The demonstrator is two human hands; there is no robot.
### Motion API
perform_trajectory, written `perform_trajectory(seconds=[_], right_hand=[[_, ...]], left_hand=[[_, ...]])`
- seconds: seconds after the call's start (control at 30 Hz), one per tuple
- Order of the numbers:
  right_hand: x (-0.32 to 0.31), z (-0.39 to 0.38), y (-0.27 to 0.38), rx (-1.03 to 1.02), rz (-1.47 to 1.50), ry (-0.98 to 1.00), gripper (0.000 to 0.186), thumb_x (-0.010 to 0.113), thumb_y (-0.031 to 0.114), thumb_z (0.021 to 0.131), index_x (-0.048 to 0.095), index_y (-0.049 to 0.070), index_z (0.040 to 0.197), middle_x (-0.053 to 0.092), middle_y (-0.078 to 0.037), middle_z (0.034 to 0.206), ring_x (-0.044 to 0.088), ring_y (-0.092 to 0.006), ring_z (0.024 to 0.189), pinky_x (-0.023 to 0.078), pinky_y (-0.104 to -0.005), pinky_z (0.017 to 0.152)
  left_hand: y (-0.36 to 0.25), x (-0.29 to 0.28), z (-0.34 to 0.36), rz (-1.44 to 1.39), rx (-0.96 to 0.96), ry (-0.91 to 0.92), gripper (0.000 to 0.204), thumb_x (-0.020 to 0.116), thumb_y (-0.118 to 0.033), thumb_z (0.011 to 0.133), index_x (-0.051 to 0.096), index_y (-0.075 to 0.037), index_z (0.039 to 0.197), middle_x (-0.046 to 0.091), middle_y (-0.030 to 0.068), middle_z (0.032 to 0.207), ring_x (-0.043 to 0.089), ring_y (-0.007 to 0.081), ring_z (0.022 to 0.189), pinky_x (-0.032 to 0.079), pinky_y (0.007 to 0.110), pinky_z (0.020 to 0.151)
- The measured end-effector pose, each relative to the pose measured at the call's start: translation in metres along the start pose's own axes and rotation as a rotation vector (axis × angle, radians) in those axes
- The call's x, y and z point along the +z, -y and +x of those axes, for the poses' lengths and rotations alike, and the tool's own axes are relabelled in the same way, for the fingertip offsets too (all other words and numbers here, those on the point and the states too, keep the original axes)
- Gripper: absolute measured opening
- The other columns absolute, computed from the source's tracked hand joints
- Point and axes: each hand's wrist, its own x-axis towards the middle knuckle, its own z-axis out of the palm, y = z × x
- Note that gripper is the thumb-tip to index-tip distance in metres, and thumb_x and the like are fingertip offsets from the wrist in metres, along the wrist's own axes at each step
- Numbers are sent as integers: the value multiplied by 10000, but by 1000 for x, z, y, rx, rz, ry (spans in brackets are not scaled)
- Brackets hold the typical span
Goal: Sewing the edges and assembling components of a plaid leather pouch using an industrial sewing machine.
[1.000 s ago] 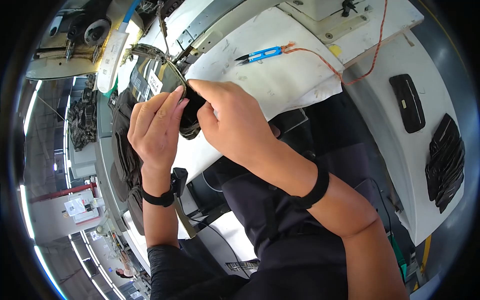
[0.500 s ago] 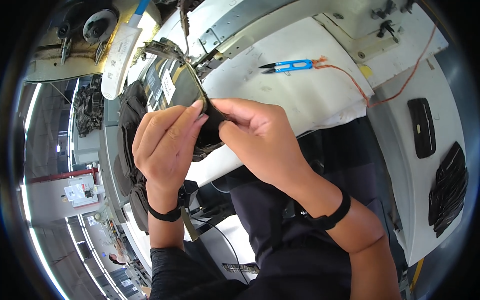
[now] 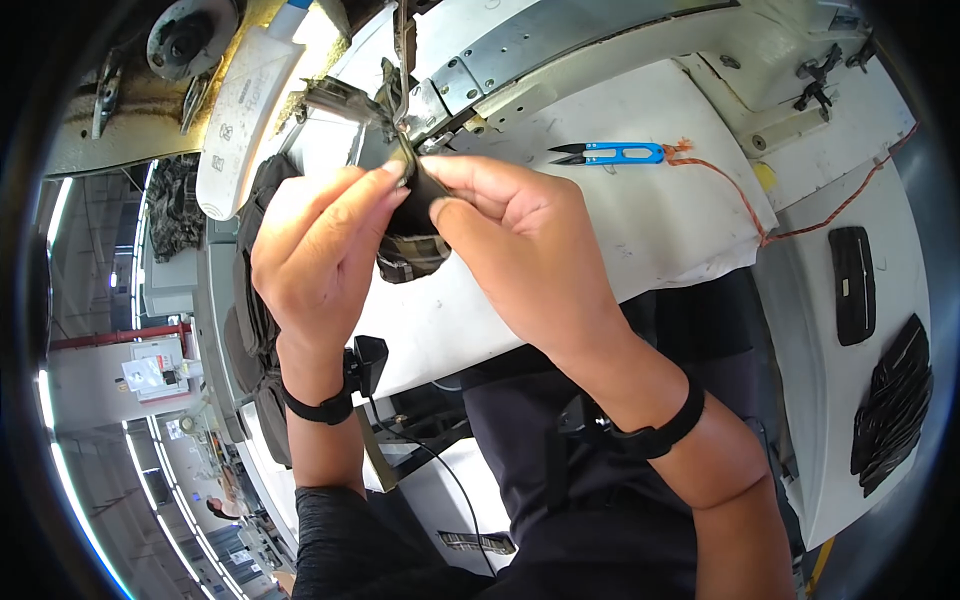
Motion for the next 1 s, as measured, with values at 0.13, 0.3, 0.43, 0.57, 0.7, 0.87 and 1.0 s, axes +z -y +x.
perform_trajectory(seconds=[0.13,0.3,0.43,0.57,0.7,0.87,1.0], right_hand=[[1,3,-5,-11,20,-3,302,601,-26,989,704,-82,1267,678,49,892,490,33,717,384,-174,581],[14,6,-7,-102,132,-80,203,591,-23,987,698,-72,1152,721,-10,921,621,-19,779,498,-204,632],[31,5,-24,-203,-51,-138,181,602,-27,901,627,-51,1079,702,-104,913,662,-136,822,538,-300,728],[27,4,-26,-325,-379,-204,263,557,-60,838,616,-22,1091,661,-190,997,653,-345,922,540,-409,835],[-8,6,-34,-762,-787,-244,300,555,-68,825,685,-15,1089,664,-209,1014,631,-397,924,535,-422,819],[-6,-7,5,-9,-287,59,422,510,-101,933,676,-91,1320,721,-64,1201,644,-59,1018,517,-225,890],[-8,-19,-22,-210,-279,-8,459,513,-102,939,651,-75,1375,714,-55,1174,645,-69,1015,503,-212,893]], left_hand=[[11,1,2,5,6,14,282,889,-29,759,790,-49,1022,743,75,882,710,234,716,552,324,596],[6,10,-5,2,-72,12,267,875,-20,801,792,-51,1053,763,81,929,728,255,806,576,333,712],[6,15,-26,38,-176,-111,233,830,45,843,800,-33,1061,781,97,990,734,254,924,574,353,834],[31,5,-8,80,140,-62,281,875,28,790,786,-1,1056,763,108,955,736,244,807,594,328,713],[37,-19,20,-2,179,281,319,860,37,800,774,4,1105,773,125,1004,749,259,861,613,334,769],[33,-36,29,-35,51,439,313,815,44,845,784,-13,1151,749,123,1033,731,245,923,585,336,813],[31,-38,25,-141,-5,468,327,766,95,874,781,-11,1183,710,99,995,696,227,873,560,299,790]])
